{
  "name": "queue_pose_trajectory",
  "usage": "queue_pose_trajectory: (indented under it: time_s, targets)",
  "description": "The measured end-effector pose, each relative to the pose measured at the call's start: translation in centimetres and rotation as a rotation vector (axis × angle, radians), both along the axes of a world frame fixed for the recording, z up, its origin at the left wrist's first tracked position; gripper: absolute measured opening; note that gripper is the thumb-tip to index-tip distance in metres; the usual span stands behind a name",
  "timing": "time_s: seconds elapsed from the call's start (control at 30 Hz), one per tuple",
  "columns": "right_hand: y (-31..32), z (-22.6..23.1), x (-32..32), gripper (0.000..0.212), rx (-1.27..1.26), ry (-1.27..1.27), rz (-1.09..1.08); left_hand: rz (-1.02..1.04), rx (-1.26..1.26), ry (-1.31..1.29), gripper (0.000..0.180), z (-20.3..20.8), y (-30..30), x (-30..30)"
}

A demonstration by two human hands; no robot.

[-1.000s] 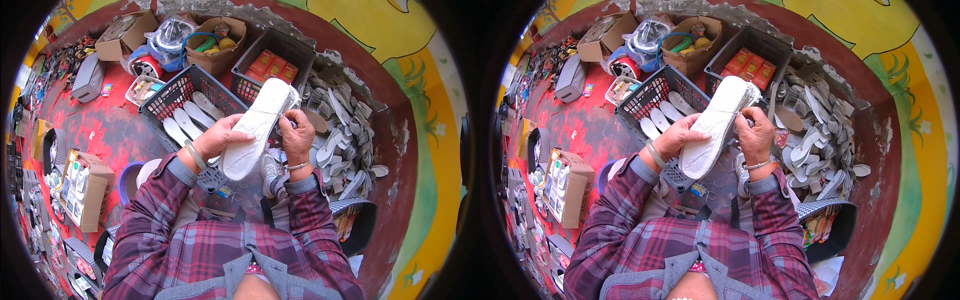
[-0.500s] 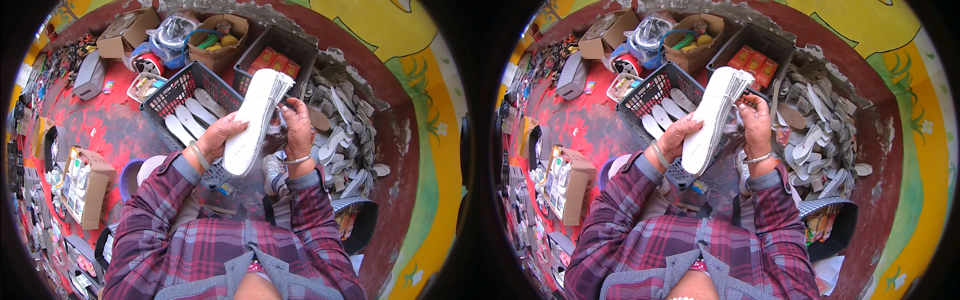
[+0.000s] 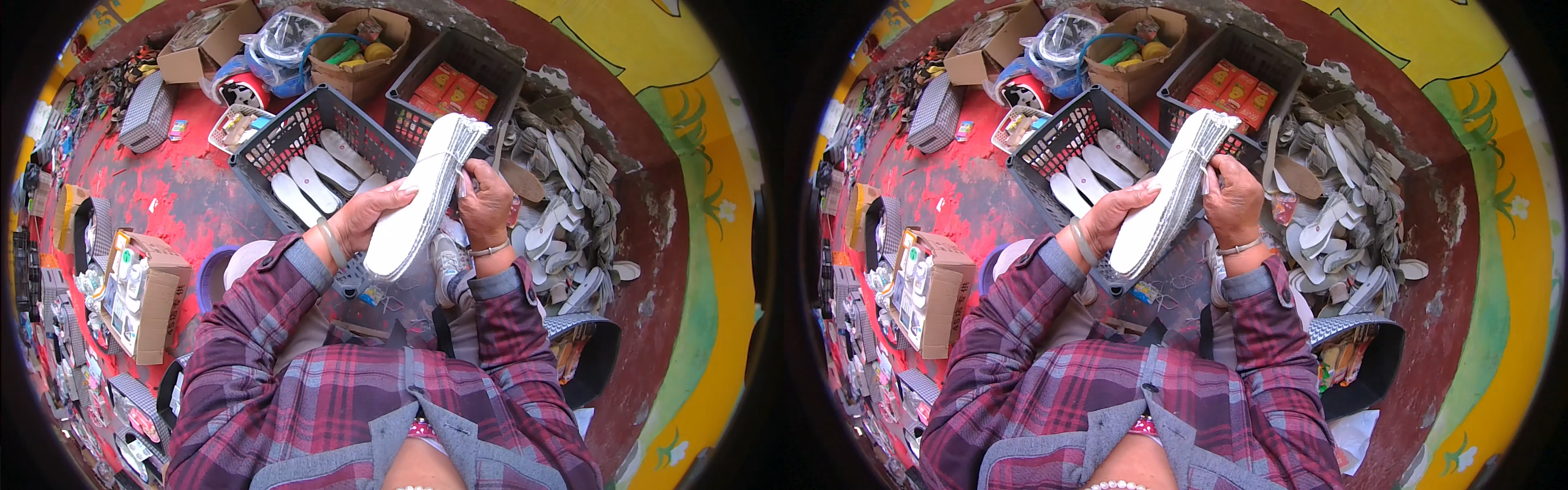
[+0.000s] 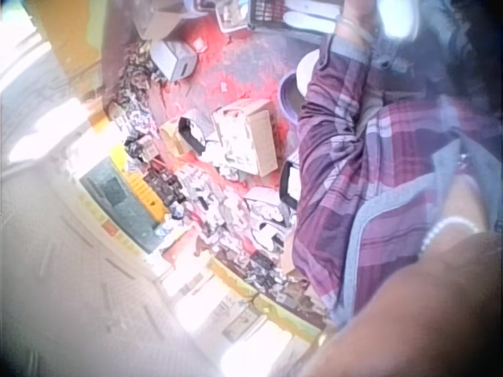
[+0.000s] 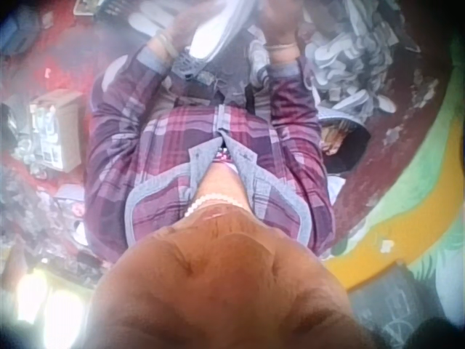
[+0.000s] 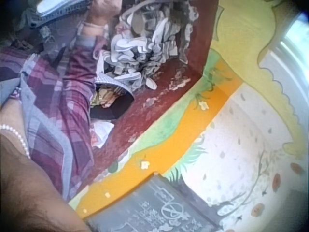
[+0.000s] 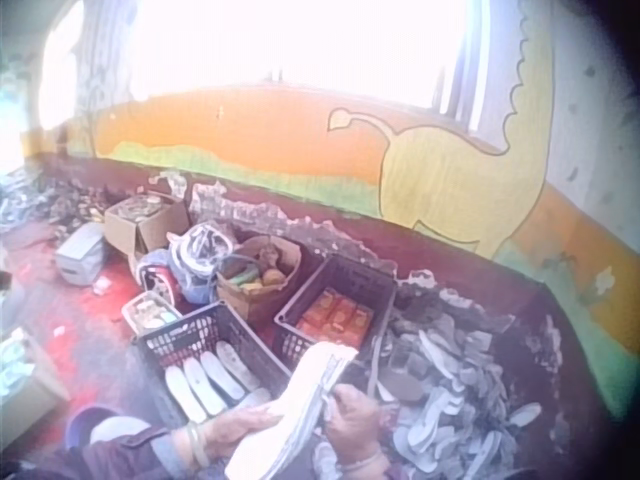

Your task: The person picks up stacks of white shoe insoles from the floor by hand, wipes them with a cloth, and places them into black plastic crates.

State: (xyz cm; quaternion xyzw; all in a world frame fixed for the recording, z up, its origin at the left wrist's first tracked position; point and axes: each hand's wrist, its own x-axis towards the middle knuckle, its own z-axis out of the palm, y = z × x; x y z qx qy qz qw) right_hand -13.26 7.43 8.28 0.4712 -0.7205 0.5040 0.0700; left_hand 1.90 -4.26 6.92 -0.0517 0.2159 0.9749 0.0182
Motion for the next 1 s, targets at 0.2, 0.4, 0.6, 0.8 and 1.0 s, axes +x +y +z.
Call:
queue_pose_trajectory:
  time_s: [0.2,0.4,0.6,0.8,1.0]
  targets:
    - [0.2,0.9,-0.8,0.015,-0.003,0.225,-0.129,-0.022,0.079,-0.019,0.044,0.6,0.3,0.2]
    - [0.7,0.4,-3.4,0.015,0.196,-0.182,0.175,0.116,-0.285,-0.090,0.053,-0.4,-0.5,-0.3]
    - [0.3,1.5,-0.7,0.013,0.104,0.115,0.100,0.579,-1.489,-0.197,0.064,-2.4,-1.1,-0.5]
    - [-0.5,0.1,1.3,0.009,0.292,0.449,0.046,0.299,-1.836,-0.391,0.067,-0.2,0.5,-0.1]
    - [-0.7,-0.6,1.4,0.009,0.428,0.559,-0.056,0.282,-2.005,-0.328,0.069,-0.8,1.0,0.0]
